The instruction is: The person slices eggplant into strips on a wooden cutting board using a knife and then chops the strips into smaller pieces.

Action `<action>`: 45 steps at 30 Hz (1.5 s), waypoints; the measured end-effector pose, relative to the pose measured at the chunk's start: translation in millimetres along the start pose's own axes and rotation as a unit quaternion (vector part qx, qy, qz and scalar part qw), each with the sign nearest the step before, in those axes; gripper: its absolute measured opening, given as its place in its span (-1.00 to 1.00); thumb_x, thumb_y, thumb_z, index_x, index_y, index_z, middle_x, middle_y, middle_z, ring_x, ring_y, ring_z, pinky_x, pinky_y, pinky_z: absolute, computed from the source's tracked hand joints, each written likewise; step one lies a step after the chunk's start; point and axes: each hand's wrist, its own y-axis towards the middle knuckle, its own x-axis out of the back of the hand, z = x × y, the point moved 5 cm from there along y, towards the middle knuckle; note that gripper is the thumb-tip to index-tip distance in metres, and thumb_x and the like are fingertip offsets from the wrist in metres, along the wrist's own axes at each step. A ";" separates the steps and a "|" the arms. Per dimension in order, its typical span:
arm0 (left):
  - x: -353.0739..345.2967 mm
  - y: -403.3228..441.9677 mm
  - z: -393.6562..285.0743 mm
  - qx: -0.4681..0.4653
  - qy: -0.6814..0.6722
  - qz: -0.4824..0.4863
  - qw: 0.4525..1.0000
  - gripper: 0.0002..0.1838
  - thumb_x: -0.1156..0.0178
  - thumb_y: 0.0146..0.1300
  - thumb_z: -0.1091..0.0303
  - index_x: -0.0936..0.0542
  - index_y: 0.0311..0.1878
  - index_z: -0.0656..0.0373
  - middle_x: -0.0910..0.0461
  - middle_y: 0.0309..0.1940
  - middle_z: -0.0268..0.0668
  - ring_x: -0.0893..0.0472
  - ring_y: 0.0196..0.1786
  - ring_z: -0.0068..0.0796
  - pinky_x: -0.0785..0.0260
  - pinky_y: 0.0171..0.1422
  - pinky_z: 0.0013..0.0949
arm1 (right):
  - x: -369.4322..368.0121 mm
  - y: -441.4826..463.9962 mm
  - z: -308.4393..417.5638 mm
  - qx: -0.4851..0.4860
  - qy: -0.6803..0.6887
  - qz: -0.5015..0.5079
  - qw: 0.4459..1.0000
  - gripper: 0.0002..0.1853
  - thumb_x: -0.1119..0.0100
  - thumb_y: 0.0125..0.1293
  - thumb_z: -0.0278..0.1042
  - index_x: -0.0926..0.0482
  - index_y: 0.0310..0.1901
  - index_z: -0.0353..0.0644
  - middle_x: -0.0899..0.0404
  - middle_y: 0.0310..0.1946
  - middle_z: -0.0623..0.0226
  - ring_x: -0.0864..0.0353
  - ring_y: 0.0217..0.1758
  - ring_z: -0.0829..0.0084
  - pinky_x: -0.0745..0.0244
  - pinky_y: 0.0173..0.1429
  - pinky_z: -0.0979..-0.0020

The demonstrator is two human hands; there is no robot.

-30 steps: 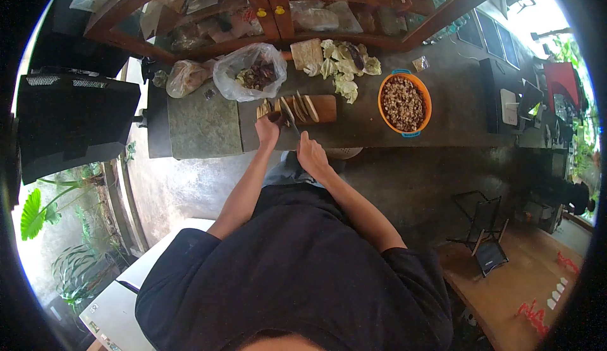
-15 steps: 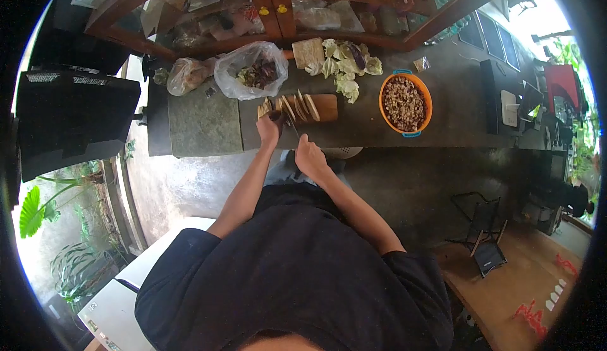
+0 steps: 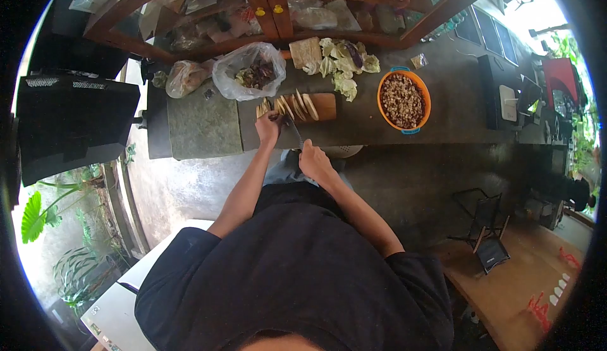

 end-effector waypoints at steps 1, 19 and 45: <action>0.7 0.0 -0.9 -0.001 0.000 0.000 1.000 -0.76 -0.44 0.03 0.30 -0.75 -0.22 0.17 -0.75 -0.36 -0.17 -0.76 -0.26 -0.27 -0.56 -0.10 -0.31 | 1.5 -1.6 0.0 -0.006 0.002 0.002 1.000 -0.78 -0.04 0.34 -0.37 -0.32 -0.15 -0.36 -0.59 -0.27 -0.34 -0.60 -0.13 -0.32 -0.49 0.00 -0.16; -2.2 1.5 7.0 0.138 -0.146 0.087 0.976 -0.82 -0.37 0.14 0.42 -0.72 -0.24 0.33 -0.75 -0.41 -0.21 -0.74 -0.39 -0.47 -0.58 -0.26 -0.43 | 16.8 -5.8 -12.6 0.022 -0.004 -0.076 0.997 -0.82 0.02 0.40 -0.32 -0.33 -0.16 -0.27 -0.60 -0.38 -0.26 -0.60 -0.23 -0.30 -0.47 -0.11 -0.21; 6.8 4.0 -4.4 0.113 -0.012 0.037 0.993 -0.76 -0.48 0.05 0.25 -0.76 -0.26 0.18 -0.75 -0.43 -0.21 -0.74 -0.34 -0.38 -0.54 -0.16 -0.34 | 7.7 -11.5 -15.2 0.063 -0.091 -0.090 0.990 -0.82 -0.02 0.36 -0.35 -0.35 -0.15 -0.27 -0.60 -0.50 -0.13 -0.63 -0.38 -0.17 -0.48 -0.25 -0.15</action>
